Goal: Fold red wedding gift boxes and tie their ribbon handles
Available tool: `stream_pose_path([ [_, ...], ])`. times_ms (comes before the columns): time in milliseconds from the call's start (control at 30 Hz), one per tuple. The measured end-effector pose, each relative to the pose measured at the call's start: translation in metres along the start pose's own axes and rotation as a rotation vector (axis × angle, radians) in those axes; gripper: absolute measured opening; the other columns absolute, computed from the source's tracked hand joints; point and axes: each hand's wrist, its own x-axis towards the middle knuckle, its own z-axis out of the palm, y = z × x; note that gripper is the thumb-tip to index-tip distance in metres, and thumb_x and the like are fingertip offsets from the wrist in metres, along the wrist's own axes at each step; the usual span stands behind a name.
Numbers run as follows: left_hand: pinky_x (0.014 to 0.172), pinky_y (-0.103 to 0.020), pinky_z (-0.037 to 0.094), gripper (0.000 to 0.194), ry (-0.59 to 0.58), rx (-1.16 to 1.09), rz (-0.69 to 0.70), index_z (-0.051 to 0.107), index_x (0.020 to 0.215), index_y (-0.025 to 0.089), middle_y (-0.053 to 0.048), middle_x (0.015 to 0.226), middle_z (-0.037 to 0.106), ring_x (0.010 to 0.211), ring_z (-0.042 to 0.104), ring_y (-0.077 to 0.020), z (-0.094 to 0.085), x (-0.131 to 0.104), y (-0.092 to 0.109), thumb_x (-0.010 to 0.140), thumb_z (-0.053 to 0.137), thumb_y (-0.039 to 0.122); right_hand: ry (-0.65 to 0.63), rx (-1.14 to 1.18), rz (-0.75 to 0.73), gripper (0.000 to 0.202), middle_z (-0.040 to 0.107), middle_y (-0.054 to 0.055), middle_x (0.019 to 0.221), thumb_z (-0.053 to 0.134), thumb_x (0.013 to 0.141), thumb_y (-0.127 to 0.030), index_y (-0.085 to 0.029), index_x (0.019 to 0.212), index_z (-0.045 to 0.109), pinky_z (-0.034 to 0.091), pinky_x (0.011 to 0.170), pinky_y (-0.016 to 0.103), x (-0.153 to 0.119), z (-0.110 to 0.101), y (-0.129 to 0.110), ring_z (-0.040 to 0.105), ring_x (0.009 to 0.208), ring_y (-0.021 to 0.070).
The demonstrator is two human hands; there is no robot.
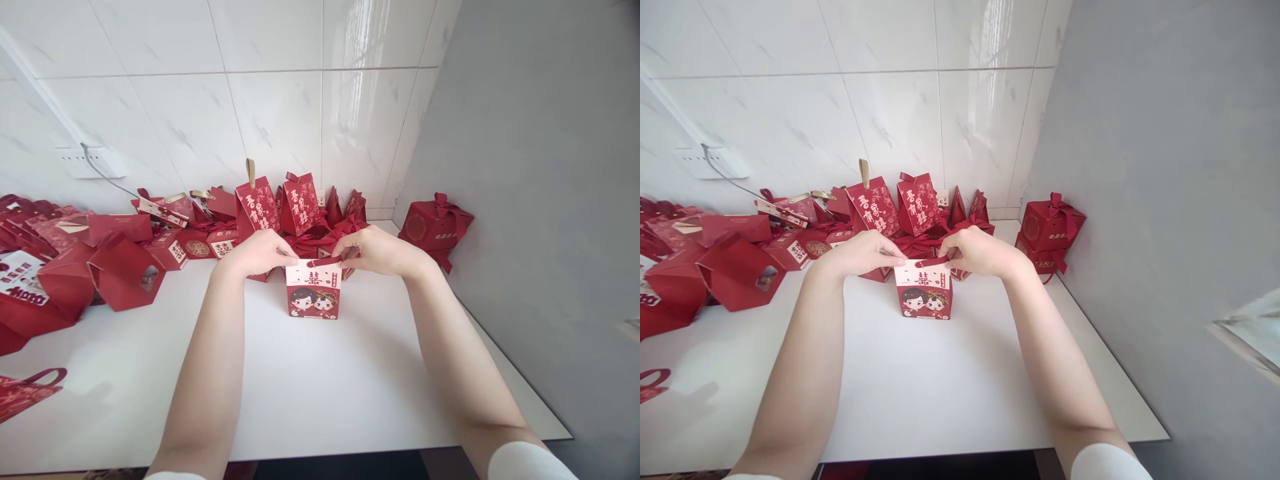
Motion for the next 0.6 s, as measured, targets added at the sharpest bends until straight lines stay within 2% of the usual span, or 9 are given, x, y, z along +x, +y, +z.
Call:
stream_pose_path([
  [100,0.056,-0.023,0.042,0.025,-0.002,0.004,0.011,0.079,0.091,0.028,0.002,0.087,0.074,0.067,0.059,-0.0136,0.0,0.001,0.0,0.075,0.066,0.042,-0.021,0.034,-0.012,0.022,0.073,-0.002,0.088,0.061,0.082,-0.01,-0.023,0.096,0.07,0.053,0.065,0.024,0.0,0.0,0.002,0.068,0.071,0.0133],
  [300,0.063,-0.024,0.045,0.023,0.049,0.054,0.038,0.078,0.089,0.027,0.001,0.091,0.074,0.081,0.065,-0.0171,-0.001,0.001,0.0,0.078,0.063,0.041,0.059,-0.015,-0.073,0.018,0.073,0.001,0.086,0.062,0.08,-0.008,-0.019,0.093,0.069,0.05,0.066,0.025,0.006,0.005,0.004,0.069,0.075,0.0151],
  [367,0.065,-0.024,0.045,0.028,0.038,0.061,0.075,0.076,0.096,0.027,0.0,0.097,0.073,0.084,0.065,-0.0179,0.001,0.0,0.005,0.076,0.065,0.043,0.079,-0.035,-0.094,0.018,0.073,0.001,0.085,0.063,0.081,-0.008,-0.02,0.093,0.069,0.049,0.066,0.026,0.009,0.008,0.003,0.068,0.074,0.0153],
  [467,0.071,-0.024,0.046,0.042,0.009,0.023,0.205,0.071,0.11,0.026,-0.001,0.107,0.071,0.092,0.064,-0.0194,0.01,0.0,0.019,0.073,0.068,0.046,0.089,-0.044,-0.109,0.018,0.073,0.001,0.084,0.062,0.081,-0.01,-0.021,0.094,0.069,0.048,0.064,0.026,0.011,0.013,-0.001,0.067,0.071,0.0156],
  [533,0.069,-0.025,0.046,0.041,-0.006,0.021,0.24,0.071,0.105,0.022,-0.003,0.099,0.071,0.086,0.063,-0.02,0.02,0.004,0.028,0.073,0.068,0.048,0.056,-0.013,-0.108,0.018,0.073,0.001,0.082,0.062,0.082,-0.012,-0.022,0.094,0.068,0.046,0.061,0.026,0.01,0.014,-0.005,0.066,0.067,0.0155],
  [600,0.063,-0.026,0.044,0.038,-0.031,0.045,0.221,0.071,0.095,0.018,-0.005,0.087,0.069,0.074,0.061,-0.0194,0.031,0.009,0.033,0.073,0.068,0.049,0.006,0.031,-0.103,0.019,0.072,0.0,0.078,0.059,0.082,-0.012,-0.023,0.095,0.068,0.045,0.058,0.026,0.008,0.014,-0.008,0.064,0.063,0.0151],
])
